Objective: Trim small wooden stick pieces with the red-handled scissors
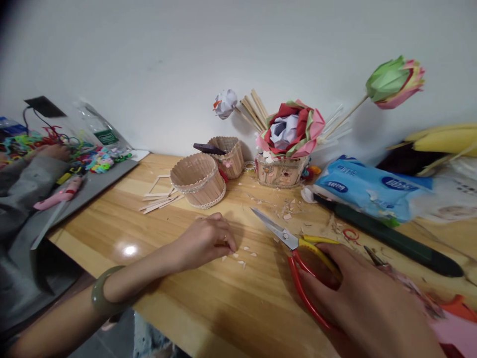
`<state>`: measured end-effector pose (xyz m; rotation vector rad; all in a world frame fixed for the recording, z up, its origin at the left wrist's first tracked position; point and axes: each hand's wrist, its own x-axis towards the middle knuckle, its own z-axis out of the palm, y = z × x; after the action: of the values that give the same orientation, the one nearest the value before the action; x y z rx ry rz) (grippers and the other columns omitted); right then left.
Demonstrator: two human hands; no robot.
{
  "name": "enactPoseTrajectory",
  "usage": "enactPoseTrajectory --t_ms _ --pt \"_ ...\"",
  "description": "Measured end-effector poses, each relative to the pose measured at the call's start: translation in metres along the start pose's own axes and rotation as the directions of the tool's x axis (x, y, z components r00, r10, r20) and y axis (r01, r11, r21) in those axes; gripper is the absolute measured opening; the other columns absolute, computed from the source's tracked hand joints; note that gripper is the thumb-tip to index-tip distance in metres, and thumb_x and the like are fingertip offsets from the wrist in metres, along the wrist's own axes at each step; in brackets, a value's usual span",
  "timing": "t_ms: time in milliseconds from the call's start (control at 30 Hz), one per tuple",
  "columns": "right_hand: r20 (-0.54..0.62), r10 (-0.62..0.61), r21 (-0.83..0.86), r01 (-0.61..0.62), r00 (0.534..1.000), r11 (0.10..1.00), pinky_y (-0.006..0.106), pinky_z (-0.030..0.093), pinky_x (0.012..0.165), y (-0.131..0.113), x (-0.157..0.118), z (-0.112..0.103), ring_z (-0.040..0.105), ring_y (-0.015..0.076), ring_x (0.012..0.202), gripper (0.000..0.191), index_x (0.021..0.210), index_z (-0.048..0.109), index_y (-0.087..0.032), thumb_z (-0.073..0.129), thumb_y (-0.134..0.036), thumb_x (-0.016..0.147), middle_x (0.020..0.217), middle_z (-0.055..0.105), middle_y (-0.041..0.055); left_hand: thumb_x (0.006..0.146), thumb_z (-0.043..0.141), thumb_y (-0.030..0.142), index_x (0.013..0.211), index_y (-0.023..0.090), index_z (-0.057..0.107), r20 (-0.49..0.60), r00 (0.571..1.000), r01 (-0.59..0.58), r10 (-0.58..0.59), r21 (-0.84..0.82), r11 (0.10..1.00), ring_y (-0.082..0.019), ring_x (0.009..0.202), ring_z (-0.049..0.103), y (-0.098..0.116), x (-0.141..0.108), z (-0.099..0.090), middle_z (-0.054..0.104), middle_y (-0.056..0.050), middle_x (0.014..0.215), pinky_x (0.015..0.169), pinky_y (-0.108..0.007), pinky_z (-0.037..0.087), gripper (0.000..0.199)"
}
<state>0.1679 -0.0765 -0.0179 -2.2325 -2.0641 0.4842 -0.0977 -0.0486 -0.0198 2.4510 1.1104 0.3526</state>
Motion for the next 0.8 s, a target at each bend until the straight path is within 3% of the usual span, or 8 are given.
enactPoseTrajectory --t_ms 167,433,567,800 --pt "-0.017 0.017 -0.006 -0.017 1.0 1.0 0.035 0.041 0.057 -0.001 -0.002 -0.001 0.061 0.0278 0.066 0.054 0.093 0.06 -0.033 0.038 -0.075 0.067 0.074 0.067 0.002 0.082 0.056 0.022 0.076 0.021 0.065 -0.027 0.998 0.061 -0.061 0.0 0.998 -0.015 0.076 0.058 -0.001 -0.001 0.002 0.067 0.001 0.075 0.074 -0.029 0.042 0.011" --pt "0.034 0.051 0.001 -0.051 0.998 0.999 0.036 0.041 0.06 -0.003 -0.005 -0.004 0.061 0.0287 0.071 0.054 0.093 0.06 -0.035 0.038 -0.075 0.065 0.078 0.067 0.0005 0.08 0.061 0.021 0.077 0.02 0.064 -0.029 1.0 0.006 -0.005 0.022 1.0 -0.014 0.076 0.057 0.005 0.0 0.003 0.068 0.001 0.079 0.075 -0.027 0.04 0.004" --pt "-0.003 0.037 0.016 -0.037 0.999 0.999 0.036 0.042 0.059 -0.002 -0.003 -0.004 0.062 0.0283 0.071 0.053 0.09 0.061 -0.034 0.038 -0.075 0.065 0.078 0.067 0.0008 0.075 0.067 0.028 0.08 0.02 0.065 -0.034 0.999 0.004 -0.002 0.056 0.998 -0.016 0.081 0.056 0.011 0.001 0.003 0.069 0.0 0.084 0.075 -0.028 0.039 0.009" --pt "-0.022 0.01 0.036 -0.009 1.0 0.999 0.037 0.043 0.06 0.001 0.0 -0.006 0.063 0.0299 0.073 0.054 0.093 0.061 -0.031 0.039 -0.073 0.066 0.08 0.069 0.0031 0.08 0.062 0.024 0.073 0.021 0.065 0.006 0.999 -0.046 0.046 0.059 0.997 -0.014 0.078 0.056 0.015 0.011 0.01 0.069 0.003 0.081 0.077 -0.028 0.037 0.008"
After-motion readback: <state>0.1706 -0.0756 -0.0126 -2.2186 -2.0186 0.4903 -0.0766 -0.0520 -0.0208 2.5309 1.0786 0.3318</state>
